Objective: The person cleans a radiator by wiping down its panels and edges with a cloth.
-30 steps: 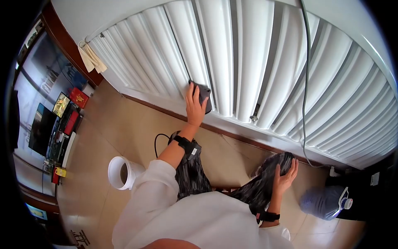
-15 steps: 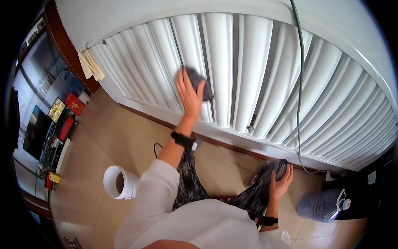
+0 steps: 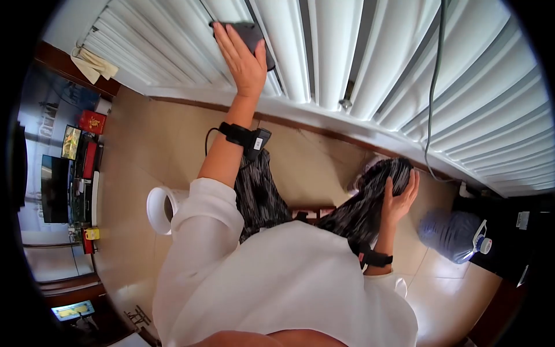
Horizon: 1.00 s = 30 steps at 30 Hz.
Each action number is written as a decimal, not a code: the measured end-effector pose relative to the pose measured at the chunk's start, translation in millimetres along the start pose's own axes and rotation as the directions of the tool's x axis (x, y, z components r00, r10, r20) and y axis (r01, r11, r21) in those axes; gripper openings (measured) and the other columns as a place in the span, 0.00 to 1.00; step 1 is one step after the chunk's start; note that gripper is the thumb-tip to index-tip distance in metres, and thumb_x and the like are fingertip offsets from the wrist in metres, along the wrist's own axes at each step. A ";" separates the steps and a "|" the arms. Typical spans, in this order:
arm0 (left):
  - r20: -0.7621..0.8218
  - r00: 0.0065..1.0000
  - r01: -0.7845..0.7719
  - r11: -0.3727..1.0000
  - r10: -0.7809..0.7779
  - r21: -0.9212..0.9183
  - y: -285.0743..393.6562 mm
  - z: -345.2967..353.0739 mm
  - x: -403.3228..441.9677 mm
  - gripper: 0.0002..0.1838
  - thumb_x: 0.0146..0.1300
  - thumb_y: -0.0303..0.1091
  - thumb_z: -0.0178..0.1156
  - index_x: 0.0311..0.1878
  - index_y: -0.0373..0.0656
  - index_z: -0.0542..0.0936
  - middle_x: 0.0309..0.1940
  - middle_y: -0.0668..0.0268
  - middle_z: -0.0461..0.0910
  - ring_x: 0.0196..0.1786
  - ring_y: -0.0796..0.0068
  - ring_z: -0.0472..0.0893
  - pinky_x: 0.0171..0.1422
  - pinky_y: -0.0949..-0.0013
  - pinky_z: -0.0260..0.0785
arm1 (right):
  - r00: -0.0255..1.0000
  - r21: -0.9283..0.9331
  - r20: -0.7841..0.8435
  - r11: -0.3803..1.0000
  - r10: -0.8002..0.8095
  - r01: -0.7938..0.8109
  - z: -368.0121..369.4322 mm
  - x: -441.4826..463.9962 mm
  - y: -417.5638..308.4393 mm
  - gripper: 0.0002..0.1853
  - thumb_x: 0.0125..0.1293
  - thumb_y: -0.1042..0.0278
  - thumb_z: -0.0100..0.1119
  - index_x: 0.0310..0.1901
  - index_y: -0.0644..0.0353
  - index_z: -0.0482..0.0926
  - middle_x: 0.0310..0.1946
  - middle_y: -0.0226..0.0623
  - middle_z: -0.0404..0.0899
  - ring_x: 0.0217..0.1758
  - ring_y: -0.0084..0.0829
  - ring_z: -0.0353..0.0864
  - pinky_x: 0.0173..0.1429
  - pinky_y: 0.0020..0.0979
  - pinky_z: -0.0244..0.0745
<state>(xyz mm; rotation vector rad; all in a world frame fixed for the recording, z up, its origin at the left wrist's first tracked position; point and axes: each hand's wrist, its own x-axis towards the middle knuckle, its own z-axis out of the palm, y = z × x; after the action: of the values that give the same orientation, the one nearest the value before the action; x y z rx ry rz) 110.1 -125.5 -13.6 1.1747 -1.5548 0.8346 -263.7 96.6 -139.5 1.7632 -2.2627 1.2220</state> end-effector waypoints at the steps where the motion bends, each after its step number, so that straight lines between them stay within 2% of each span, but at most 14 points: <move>1: 0.035 0.997 0.074 0.996 -0.072 -0.045 3.6 2.4 -23.5 0.39 0.67 0.37 0.56 0.71 0.25 0.48 0.73 0.39 0.42 0.74 0.36 0.48 0.75 0.46 0.45 | 1.000 0.006 0.002 1.000 0.004 -0.004 -0.5 0.5 -0.9 0.33 0.59 0.56 0.65 0.65 0.56 0.67 0.66 0.44 0.64 0.68 0.48 0.64 0.69 0.43 0.60; 6: 0.176 0.938 0.316 0.945 -0.299 -0.080 22.2 8.4 -109.9 0.44 0.65 0.38 0.59 0.71 0.25 0.43 0.73 0.40 0.42 0.73 0.36 0.49 0.76 0.49 0.47 | 1.000 0.017 -0.009 1.000 -0.010 0.010 3.3 2.5 2.8 0.33 0.59 0.56 0.66 0.64 0.57 0.68 0.66 0.45 0.65 0.67 0.49 0.64 0.68 0.43 0.61; 8: 0.260 0.798 0.588 0.798 -0.544 -0.135 35.7 10.3 -133.3 0.42 0.66 0.36 0.57 0.72 0.27 0.44 0.74 0.42 0.42 0.74 0.42 0.50 0.77 0.55 0.48 | 1.000 0.021 -0.013 1.000 -0.012 0.012 4.3 1.6 2.3 0.33 0.59 0.56 0.66 0.64 0.57 0.68 0.66 0.45 0.65 0.67 0.49 0.64 0.68 0.43 0.62; 14: 0.323 0.642 0.756 0.644 -0.696 -0.114 43.5 8.2 -147.8 0.38 0.68 0.31 0.52 0.75 0.36 0.45 0.75 0.49 0.43 0.75 0.46 0.50 0.77 0.57 0.48 | 1.000 -0.003 -0.018 1.000 -0.019 0.019 2.9 -2.6 5.9 0.33 0.59 0.57 0.66 0.64 0.57 0.68 0.65 0.46 0.65 0.67 0.49 0.65 0.68 0.44 0.62; 15: 0.285 0.629 0.769 0.633 -0.723 -0.090 46.1 7.3 -146.0 0.35 0.66 0.28 0.53 0.73 0.37 0.51 0.73 0.49 0.51 0.73 0.45 0.55 0.75 0.55 0.52 | 0.999 -0.008 -0.026 1.000 -0.022 0.021 4.4 0.1 5.6 0.33 0.59 0.57 0.67 0.64 0.58 0.68 0.65 0.46 0.65 0.67 0.48 0.65 0.68 0.44 0.61; 18: 0.206 0.665 0.733 0.680 -0.718 0.001 42.2 10.9 -153.0 0.32 0.64 0.25 0.56 0.70 0.35 0.58 0.68 0.50 0.58 0.68 0.48 0.62 0.72 0.55 0.56 | 1.000 0.013 -0.021 1.000 -0.016 0.016 2.0 -1.9 6.4 0.33 0.59 0.57 0.66 0.64 0.59 0.68 0.66 0.45 0.65 0.67 0.48 0.65 0.68 0.44 0.61; 19: 0.142 0.692 0.718 0.695 -0.708 -0.040 42.8 9.3 -150.6 0.29 0.60 0.20 0.58 0.65 0.34 0.63 0.59 0.49 0.65 0.63 0.46 0.66 0.68 0.51 0.59 | 1.000 0.010 -0.023 1.000 -0.018 0.018 0.5 -3.5 7.0 0.33 0.59 0.57 0.66 0.64 0.59 0.68 0.66 0.45 0.65 0.67 0.48 0.65 0.68 0.44 0.61; 20: 0.140 0.691 0.719 0.693 -0.709 -0.043 37.5 6.6 -153.1 0.29 0.60 0.20 0.58 0.65 0.34 0.63 0.59 0.49 0.65 0.63 0.46 0.66 0.68 0.51 0.59 | 0.999 0.011 -0.024 1.000 -0.026 0.026 -0.3 -4.7 7.8 0.33 0.59 0.58 0.66 0.64 0.59 0.68 0.66 0.45 0.65 0.67 0.48 0.65 0.68 0.43 0.61; 22: 0.138 0.590 0.803 0.596 -0.796 0.007 11.3 1.0 -160.2 0.26 0.59 0.19 0.59 0.61 0.33 0.66 0.57 0.48 0.66 0.61 0.46 0.66 0.64 0.52 0.61 | 0.999 0.022 -0.031 0.999 -0.038 0.039 -0.2 -4.0 9.0 0.33 0.59 0.58 0.66 0.64 0.59 0.68 0.66 0.45 0.65 0.68 0.48 0.64 0.69 0.43 0.60; 23: 0.064 0.508 0.861 0.503 -0.859 -0.074 -2.5 -3.0 -153.2 0.21 0.62 0.24 0.59 0.57 0.30 0.68 0.54 0.47 0.68 0.59 0.45 0.68 0.62 0.53 0.61 | 0.999 0.040 -0.040 0.999 -0.032 0.033 -0.3 -6.0 11.0 0.32 0.59 0.58 0.66 0.64 0.60 0.68 0.66 0.45 0.65 0.68 0.48 0.64 0.69 0.43 0.60; 25: -0.110 0.488 0.850 0.500 -0.866 -0.167 -30.6 -10.4 -120.5 0.20 0.67 0.34 0.58 0.54 0.28 0.69 0.51 0.45 0.69 0.55 0.44 0.69 0.61 0.54 0.61 | 0.998 0.047 -0.050 0.998 -0.049 0.051 -1.5 -8.5 16.9 0.32 0.60 0.58 0.66 0.64 0.60 0.68 0.65 0.46 0.65 0.68 0.48 0.64 0.69 0.43 0.60; 26: -0.182 0.594 0.757 0.621 -0.784 -0.203 -51.7 -9.7 -95.6 0.24 0.69 0.42 0.55 0.53 0.27 0.69 0.49 0.45 0.70 0.52 0.46 0.71 0.60 0.55 0.61 | 0.997 0.058 -0.053 0.997 -0.052 0.055 -0.9 -7.4 16.9 0.32 0.60 0.58 0.66 0.64 0.60 0.68 0.65 0.46 0.65 0.68 0.48 0.64 0.69 0.43 0.60; 28: -0.099 0.694 0.623 0.664 -0.713 -0.414 -58.0 -43.6 1.3 0.26 0.71 0.41 0.51 0.58 0.23 0.65 0.53 0.41 0.67 0.57 0.43 0.67 0.64 0.52 0.57 | 0.998 0.058 -0.039 0.997 -0.041 0.043 -4.2 -7.1 16.0 0.32 0.61 0.58 0.65 0.64 0.60 0.68 0.65 0.46 0.66 0.67 0.48 0.65 0.69 0.43 0.60; 30: -0.157 0.866 0.363 0.812 -0.475 -0.457 -81.5 -56.6 80.7 0.29 0.73 0.44 0.48 0.65 0.27 0.61 0.65 0.40 0.61 0.67 0.44 0.61 0.72 0.55 0.50 | 0.998 0.037 -0.037 0.998 -0.049 0.050 -3.3 -4.6 14.8 0.32 0.61 0.58 0.65 0.64 0.59 0.68 0.65 0.46 0.66 0.67 0.49 0.65 0.69 0.43 0.60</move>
<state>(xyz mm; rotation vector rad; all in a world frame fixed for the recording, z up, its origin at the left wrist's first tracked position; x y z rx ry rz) 200.1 -120.9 77.2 0.9912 -1.1102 0.3186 -275.7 103.0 -147.5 1.7836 -2.1774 1.2856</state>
